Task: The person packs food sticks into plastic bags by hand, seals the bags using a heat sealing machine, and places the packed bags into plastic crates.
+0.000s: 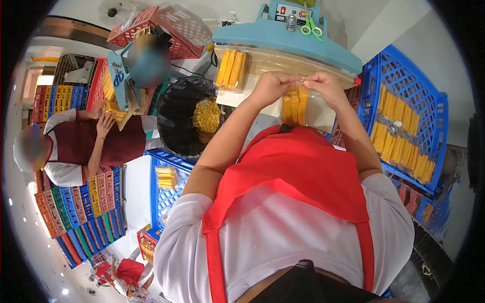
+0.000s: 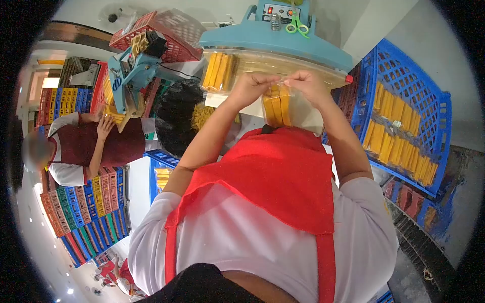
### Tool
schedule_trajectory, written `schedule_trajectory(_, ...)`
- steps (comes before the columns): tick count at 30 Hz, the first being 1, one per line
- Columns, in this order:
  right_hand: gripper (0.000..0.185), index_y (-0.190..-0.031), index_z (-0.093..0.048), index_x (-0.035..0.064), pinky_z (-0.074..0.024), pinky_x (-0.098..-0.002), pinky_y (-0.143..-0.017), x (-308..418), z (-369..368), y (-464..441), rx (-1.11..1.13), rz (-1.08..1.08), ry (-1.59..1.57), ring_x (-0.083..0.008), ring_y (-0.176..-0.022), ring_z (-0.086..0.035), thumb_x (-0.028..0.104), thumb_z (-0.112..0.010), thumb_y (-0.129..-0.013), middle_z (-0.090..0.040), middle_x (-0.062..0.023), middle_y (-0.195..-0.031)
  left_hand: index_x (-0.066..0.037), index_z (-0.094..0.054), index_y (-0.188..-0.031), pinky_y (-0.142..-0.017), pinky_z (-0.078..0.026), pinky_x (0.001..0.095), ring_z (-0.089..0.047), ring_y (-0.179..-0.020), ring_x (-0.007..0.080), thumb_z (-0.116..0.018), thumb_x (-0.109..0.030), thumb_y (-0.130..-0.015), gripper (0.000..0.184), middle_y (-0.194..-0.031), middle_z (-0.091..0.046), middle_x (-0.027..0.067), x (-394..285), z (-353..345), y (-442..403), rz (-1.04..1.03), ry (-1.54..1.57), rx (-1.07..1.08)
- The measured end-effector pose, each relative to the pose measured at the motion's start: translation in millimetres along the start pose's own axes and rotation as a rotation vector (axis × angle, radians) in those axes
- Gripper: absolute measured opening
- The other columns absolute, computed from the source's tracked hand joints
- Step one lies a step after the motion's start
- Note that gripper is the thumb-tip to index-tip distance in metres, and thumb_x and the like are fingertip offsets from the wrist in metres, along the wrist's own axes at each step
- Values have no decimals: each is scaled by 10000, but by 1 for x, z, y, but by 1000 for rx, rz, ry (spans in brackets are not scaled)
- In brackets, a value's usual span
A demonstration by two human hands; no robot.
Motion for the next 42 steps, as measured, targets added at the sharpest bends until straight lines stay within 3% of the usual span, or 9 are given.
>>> schedule_trajectory(20, 264, -979, -595, -6, -395, -232, -730, 14, -22, 17, 144, 89, 102, -96, -786, -519, 159, -571, -774, -598, -23, -873, -130, -586, -1035, -711, -460, 254, -600, -793, 135, -488, -24, -773, 299, -864, -632, 53, -28, -26, -1, -181, -219, 99)
schedule_trajectory(23, 265, -983, -592, -3, -398, -251, -753, 14, -16, 17, 87, 128, 99, -112, -823, -525, 164, -565, -780, -602, -47, -906, -129, -609, -992, -806, -417, 277, -558, -921, 164, -470, 2, -767, 296, -944, -612, 55, -50, -25, 6, -442, -329, 68)
schedule_trajectory(26, 262, -977, -593, -1, -401, -266, -767, 29, -4, 18, -46, 64, 155, -130, -860, -528, 177, -559, -788, -600, -69, -944, -82, -605, -986, -837, -407, 324, -539, -947, 222, -493, 35, -731, 302, -991, -589, 99, -57, 7, 17, -455, -79, -140)
schedule_trajectory(28, 262, -978, -585, 2, -408, -276, -783, 42, 20, 16, -210, 70, -3, -155, -896, -531, 188, -547, -799, -592, -81, -970, -27, -499, -1118, -890, -373, 356, -496, -1013, 254, -454, -115, -833, 302, -1129, -504, 127, -1, 38, 15, -97, 488, -346)
schedule_trajectory(33, 316, -1088, -492, -7, -419, -332, -837, 57, 49, -21, -321, 53, -849, -215, -951, -527, 178, -480, -833, -549, -99, -1040, -6, -311, -1242, -928, -336, 363, -439, -1090, 246, -335, -403, -879, 539, -1217, -416, 140, -3, 17, 12, 51, 1206, -53)
schedule_trajectory(34, 333, -1118, -458, -6, -414, -341, -853, 60, 31, -31, -29, 129, -912, -225, -970, -521, 171, -468, -837, -528, -108, -1073, -11, -279, -1257, -935, -327, 372, -417, -1117, 247, -291, -462, -876, 591, -1234, -395, 142, -29, 5, 17, 40, 1394, 120)
schedule_trajectory(35, 353, -1148, -425, -5, -409, -349, -869, 64, 14, -32, 269, 200, -962, -236, -988, -515, 164, -457, -841, -507, -118, -1106, -22, -291, -1249, -901, -367, 364, -454, -1075, 248, -325, -418, -882, 541, -1213, -418, 135, -49, 4, 21, 9, 1453, 136)
schedule_trajectory(38, 354, -1149, -422, -12, -410, -355, -870, 58, -12, -30, 363, 189, -1038, -236, -1012, -507, 157, -456, -839, -495, -123, -1121, -55, -277, -1267, -900, -378, 373, -414, -1119, 228, -399, -420, -855, 563, -1254, -379, 89, -46, 13, 27, -48, 979, 99)
schedule_trajectory(42, 365, -1158, -415, 1, -422, -381, -856, 72, -38, -19, 350, 361, -905, -245, -1019, -505, 193, -449, -849, -490, -117, -1131, -29, -335, -1210, -764, -457, 279, -539, -892, 189, -432, -313, -873, 451, -1135, -469, 94, -55, 20, 32, -37, 1054, -20)
Point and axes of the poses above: each hand's wrist, its own y-axis away from the middle knuckle, its own z-axis out of the back of the hand, x = y × z, the point moved 9 cm from there along -y, towards the middle knuckle
